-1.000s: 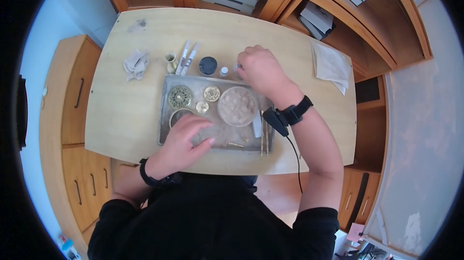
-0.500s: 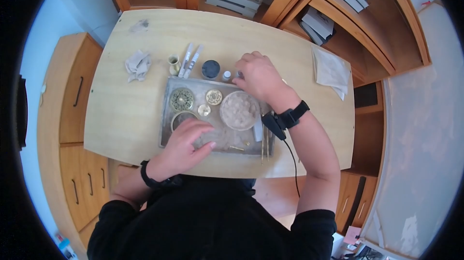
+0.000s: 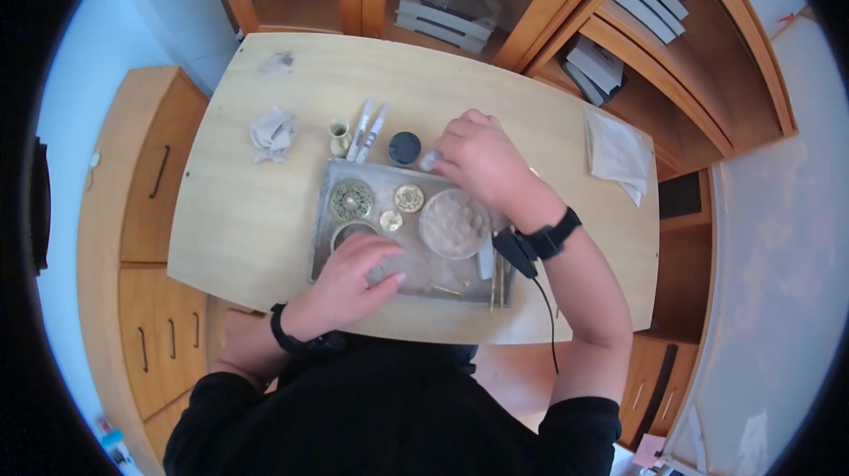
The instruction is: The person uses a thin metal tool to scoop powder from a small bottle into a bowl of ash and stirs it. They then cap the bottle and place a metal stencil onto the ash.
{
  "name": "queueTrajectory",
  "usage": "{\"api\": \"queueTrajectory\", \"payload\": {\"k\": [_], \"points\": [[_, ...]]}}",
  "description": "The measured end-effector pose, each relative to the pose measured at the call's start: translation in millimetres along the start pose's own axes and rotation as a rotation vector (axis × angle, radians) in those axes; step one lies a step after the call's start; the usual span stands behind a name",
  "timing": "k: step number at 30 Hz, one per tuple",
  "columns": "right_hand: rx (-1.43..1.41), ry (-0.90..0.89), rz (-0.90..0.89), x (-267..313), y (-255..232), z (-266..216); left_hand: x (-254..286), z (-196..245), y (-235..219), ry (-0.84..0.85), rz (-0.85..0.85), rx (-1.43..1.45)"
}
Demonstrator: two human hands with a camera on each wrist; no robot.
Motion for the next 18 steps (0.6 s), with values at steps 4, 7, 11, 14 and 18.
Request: {"api": "queueTrajectory", "payload": {"k": [4, 7, 11, 14, 18], "points": [[-0.072, 0.127, 0.123, 11, -36, -32, -4, 1, -1, -0.010, 0.070, -0.052], [-0.209, 0.302, 0.170, 34, -47, -57, -11, 7, 1, -0.086, 0.129, -0.064], [-0.448, 0.657, 0.146, 67, -38, -78, -15, 9, 11, -0.058, 0.081, -0.080], [-0.570, 0.824, 0.173, 88, -29, -82, -11, 1, 20, -0.028, -0.030, -0.089], [-0.621, 0.867, 0.236, 105, -24, -83, -8, 12, 28, -0.016, 0.059, -0.031]]}}
Point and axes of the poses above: each hand's wrist, its own x-axis away from the middle knuckle, its own y-axis out of the palm, z = x × y, the point moved 2 cm from there along -x, towards the middle knuckle, and after that the axes turned 15 degrees about z, right-handed, at the moved point
